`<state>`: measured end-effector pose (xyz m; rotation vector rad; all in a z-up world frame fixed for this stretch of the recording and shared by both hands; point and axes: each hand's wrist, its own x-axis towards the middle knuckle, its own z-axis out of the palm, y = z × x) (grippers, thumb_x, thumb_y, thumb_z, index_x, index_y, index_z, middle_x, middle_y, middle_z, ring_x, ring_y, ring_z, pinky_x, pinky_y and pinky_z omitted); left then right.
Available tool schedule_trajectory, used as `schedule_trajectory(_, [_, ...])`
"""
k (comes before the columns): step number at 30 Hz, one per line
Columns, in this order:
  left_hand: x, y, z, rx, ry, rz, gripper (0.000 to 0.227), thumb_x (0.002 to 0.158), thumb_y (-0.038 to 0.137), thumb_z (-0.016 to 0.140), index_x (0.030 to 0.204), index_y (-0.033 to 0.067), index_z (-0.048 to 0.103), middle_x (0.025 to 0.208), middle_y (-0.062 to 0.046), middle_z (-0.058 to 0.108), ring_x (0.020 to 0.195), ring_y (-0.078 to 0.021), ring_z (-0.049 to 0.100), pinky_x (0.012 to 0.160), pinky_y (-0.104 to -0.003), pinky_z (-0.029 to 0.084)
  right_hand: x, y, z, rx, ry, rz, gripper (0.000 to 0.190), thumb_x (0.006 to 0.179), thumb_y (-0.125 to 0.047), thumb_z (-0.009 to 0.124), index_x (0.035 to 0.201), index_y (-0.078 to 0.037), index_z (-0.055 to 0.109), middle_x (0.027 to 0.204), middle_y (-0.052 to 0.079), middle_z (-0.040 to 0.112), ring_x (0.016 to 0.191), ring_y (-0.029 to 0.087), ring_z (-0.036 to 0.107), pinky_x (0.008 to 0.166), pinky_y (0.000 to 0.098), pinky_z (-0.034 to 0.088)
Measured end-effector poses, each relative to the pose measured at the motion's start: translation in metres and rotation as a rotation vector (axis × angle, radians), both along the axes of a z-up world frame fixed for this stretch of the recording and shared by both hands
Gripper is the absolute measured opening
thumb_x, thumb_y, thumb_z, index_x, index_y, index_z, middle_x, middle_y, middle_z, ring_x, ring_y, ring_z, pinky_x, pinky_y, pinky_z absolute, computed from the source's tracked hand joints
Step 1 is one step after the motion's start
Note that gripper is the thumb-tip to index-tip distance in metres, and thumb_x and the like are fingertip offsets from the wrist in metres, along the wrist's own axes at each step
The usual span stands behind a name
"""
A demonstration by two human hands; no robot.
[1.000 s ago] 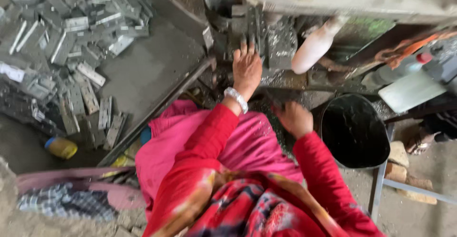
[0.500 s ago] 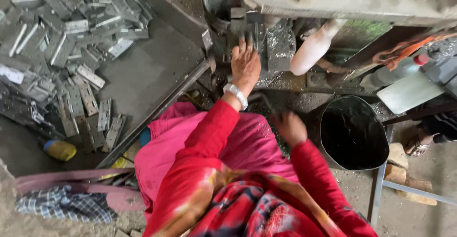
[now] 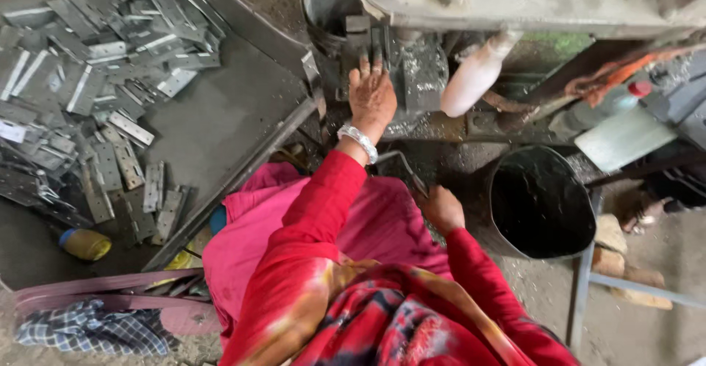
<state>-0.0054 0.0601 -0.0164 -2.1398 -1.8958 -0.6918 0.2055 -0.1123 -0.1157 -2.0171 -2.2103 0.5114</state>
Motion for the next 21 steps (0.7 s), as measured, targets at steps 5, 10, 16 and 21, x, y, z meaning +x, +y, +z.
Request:
schedule_trajectory(5, [-0.005,-0.010,0.004,-0.120,-0.017,-0.018,0.034,0.097,0.018,0.053,0.122,0.0019,0.070,0.152,-0.012,0.053,0.148,-0.0344,0.038,0.114,-0.052,0.032,-0.014,-0.012,0.019,-0.129,0.106,-0.144,0.059,0.094,-0.064,0.060,0.109,-0.007,0.067,0.103,0.025,0.073,0.100,0.046,0.070,0.084,0.0558,0.054])
schedule_trajectory(10, [-0.012,-0.080,0.013,0.110,0.055,-0.118,0.047,0.087,0.017,0.060,0.128,-0.0042,0.066,0.153,-0.017,0.049,0.147,-0.0348,0.037,0.118,-0.057,0.028,-0.029,0.004,0.122,0.469,0.224,-0.109,0.056,0.092,-0.050,0.069,0.119,-0.002,0.059,0.116,0.028,0.063,0.097,0.047,0.065,0.076,0.0545,0.052])
schedule_trajectory(16, [-0.051,-0.132,0.021,-0.008,-0.020,-0.447,0.024,0.098,0.006,0.056,0.120,0.0024,0.065,0.141,-0.012,0.060,0.126,-0.0291,0.057,0.110,-0.048,0.045,-0.049,-0.001,0.179,0.585,0.356,-0.097,0.034,0.098,-0.038,0.069,0.113,-0.008,0.065,0.115,0.016,0.066,0.101,0.040,0.066,0.079,0.0504,0.053])
schedule_trajectory(21, [-0.003,-0.070,0.052,0.191,-0.118,-0.403,0.029,0.097,0.008,0.060,0.124,0.0027,0.068,0.130,-0.016,0.063,0.097,-0.0297,0.064,0.087,-0.045,0.053,-0.047,0.005,0.181,0.534,0.328,-0.116,0.034,0.098,-0.038,0.068,0.109,-0.007,0.065,0.103,0.015,0.067,0.092,0.039,0.068,0.076,0.0495,0.053])
